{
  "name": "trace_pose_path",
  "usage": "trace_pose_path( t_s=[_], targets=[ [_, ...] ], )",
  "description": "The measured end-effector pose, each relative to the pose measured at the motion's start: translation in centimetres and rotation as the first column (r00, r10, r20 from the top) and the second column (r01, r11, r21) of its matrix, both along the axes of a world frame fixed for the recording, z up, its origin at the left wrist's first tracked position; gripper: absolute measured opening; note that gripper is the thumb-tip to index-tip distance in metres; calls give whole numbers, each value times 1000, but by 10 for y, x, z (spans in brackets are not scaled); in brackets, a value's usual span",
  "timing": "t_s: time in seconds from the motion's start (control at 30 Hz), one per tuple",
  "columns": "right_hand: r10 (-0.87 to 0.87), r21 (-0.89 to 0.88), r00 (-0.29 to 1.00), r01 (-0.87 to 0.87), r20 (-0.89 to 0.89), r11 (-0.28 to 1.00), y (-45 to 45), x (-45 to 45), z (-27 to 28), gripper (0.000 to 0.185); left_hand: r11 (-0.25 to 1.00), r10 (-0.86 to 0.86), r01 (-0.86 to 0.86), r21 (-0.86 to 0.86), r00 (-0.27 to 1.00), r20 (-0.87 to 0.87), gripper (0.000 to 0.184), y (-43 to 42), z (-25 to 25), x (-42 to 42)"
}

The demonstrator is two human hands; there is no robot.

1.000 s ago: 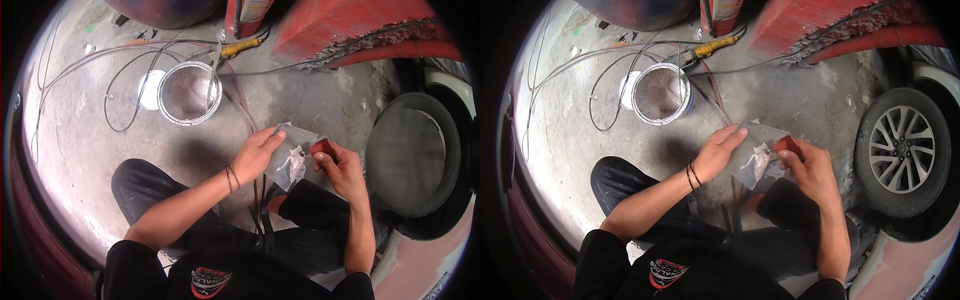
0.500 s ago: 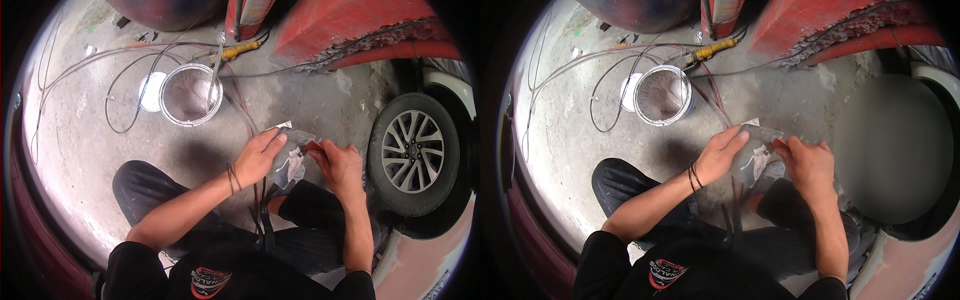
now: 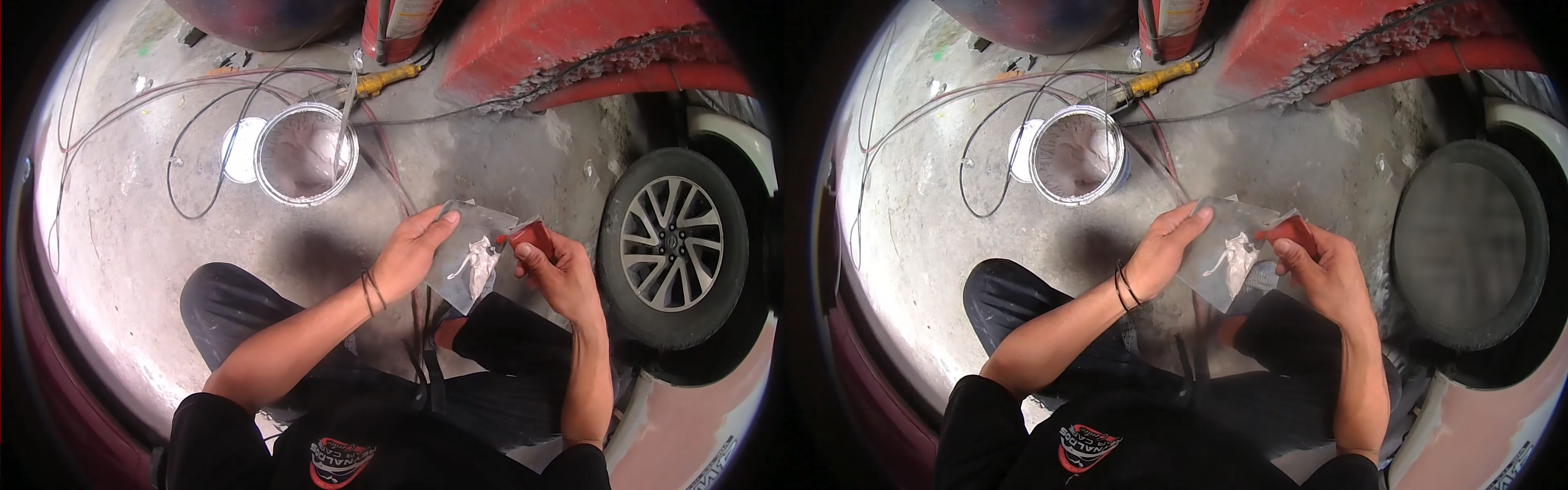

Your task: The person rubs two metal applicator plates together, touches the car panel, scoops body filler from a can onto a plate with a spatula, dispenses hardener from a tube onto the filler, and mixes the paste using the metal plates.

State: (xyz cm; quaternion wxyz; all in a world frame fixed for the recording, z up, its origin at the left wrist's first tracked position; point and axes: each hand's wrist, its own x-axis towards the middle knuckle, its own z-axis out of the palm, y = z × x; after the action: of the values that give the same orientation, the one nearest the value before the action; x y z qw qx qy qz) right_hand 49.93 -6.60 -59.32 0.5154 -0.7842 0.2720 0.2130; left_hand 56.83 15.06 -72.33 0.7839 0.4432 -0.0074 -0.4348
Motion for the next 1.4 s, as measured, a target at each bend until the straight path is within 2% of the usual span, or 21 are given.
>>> trace_pose_path(
  t_s=[0.23,0.33,0.43,0.5,0.53,0.63,0.73,0.83,0.9,1.23,1.4],
  targets=[
    [4,42,1000,-3,-29,999,3,-2,-1,31,999,-46,46,-21,999,-11,43,3,-1,1],
    [8,-84,1000,-8,-1,996,7,0,-1,27,998,-49,49,-31,999,1,43,3,-2,0],
    [182,-447,982,-145,40,883,7,-4,-7,22,998,-65,66,-7,994,92,42,4,-1,-1],
    [360,-651,929,-224,81,725,10,-2,-5,20,996,-69,56,64,973,221,42,5,-3,-2],
    [448,-741,890,-244,85,626,11,-1,-4,19,997,-49,38,61,978,202,42,5,-3,-2],
    [317,-622,932,-143,178,770,3,-6,-11,21,999,14,-18,36,995,101,42,2,-3,-2],
    [32,-255,991,3,131,967,7,-5,-2,29,999,52,-52,-8,996,-67,42,0,-8,-4],
    [-95,3,992,95,81,995,10,-8,-7,32,998,38,-45,-35,982,-184,41,1,-10,-2],
    [-90,-4,993,90,76,996,13,-6,-9,32,997,31,-49,-61,965,-260,40,2,-5,0],
    [-57,-39,996,59,66,997,15,-4,-12,29,995,16,-35,-92,981,-196,39,4,-3,4],
    [35,-203,997,-21,69,979,21,0,-2,26,996,15,-28,-87,989,-144,41,4,-2,4]
  ],
)
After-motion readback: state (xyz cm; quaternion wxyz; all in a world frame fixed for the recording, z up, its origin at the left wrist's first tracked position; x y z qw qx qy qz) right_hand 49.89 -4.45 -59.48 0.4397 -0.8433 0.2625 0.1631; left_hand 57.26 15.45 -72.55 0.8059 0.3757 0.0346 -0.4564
